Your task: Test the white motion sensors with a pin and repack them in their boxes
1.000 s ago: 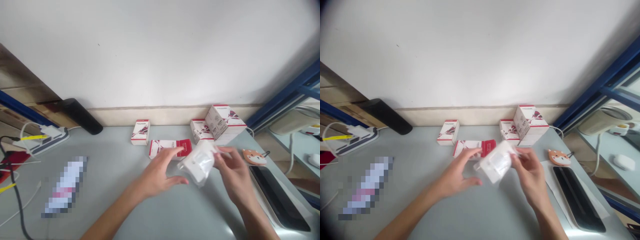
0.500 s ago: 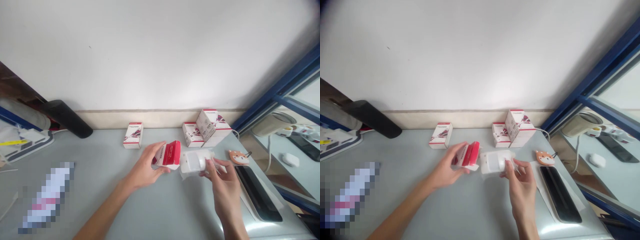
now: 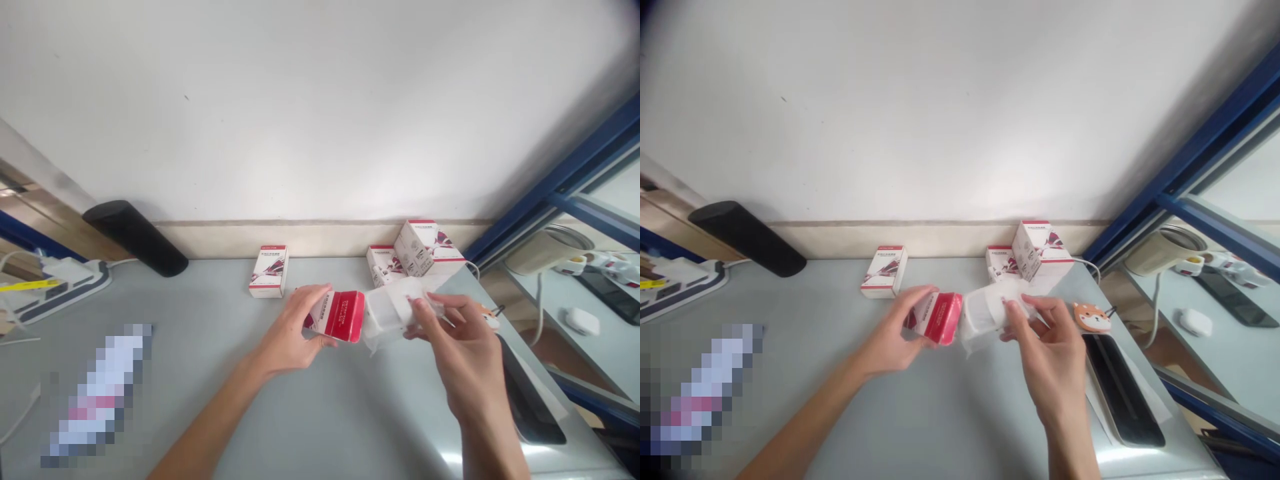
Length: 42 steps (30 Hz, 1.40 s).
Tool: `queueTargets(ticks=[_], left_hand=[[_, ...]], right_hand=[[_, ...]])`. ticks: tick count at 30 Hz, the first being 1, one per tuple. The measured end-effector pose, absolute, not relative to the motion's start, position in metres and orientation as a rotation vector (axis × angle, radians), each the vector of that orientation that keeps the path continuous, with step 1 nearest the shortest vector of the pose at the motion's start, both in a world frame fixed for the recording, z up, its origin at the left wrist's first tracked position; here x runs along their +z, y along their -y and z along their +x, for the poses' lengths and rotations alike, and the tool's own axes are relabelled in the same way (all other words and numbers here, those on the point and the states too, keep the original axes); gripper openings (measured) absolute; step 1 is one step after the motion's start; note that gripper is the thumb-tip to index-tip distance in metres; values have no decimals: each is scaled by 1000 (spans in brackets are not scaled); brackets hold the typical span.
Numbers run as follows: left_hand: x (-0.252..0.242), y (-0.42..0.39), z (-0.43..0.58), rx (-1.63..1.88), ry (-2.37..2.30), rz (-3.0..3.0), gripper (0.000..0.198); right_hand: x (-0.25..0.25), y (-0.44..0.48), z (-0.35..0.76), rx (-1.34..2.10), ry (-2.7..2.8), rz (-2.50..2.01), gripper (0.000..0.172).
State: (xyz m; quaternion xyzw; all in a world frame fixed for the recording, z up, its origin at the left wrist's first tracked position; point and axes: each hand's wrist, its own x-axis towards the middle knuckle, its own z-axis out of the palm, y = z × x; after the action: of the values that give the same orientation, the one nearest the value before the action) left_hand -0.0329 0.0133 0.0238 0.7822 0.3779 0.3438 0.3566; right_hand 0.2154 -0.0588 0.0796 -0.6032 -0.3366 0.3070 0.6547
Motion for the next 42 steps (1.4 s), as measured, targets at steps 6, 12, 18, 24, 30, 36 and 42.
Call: queueTargets(ticks=[6, 12, 18, 24, 30, 36, 42], left_hand=[[14, -10, -27, 1016, -924, 2017, 80], [11, -14, -29, 1165, -846, 2117, 85], [6, -19, -29, 1247, -861, 2124, 84], [5, -21, -38, 1201, -841, 1876, 85], [7, -18, -40, 1190, -764, 1905, 83], [19, -20, -43, 1091, -755, 2235, 77], [20, -28, -44, 1126, -693, 2407, 77]], right_hand=[[74, 57, 186, 536, 731, -1343, 32], [63, 61, 160, 506, 854, -1307, 25], [74, 71, 155, 336, 828, -1310, 25], [112, 60, 213, 398, 768, -1338, 34], [113, 50, 209, 983, 1210, -1466, 41], [103, 43, 188, 854, 1450, -1685, 31], [112, 31, 189, 1049, 1605, -1573, 21]])
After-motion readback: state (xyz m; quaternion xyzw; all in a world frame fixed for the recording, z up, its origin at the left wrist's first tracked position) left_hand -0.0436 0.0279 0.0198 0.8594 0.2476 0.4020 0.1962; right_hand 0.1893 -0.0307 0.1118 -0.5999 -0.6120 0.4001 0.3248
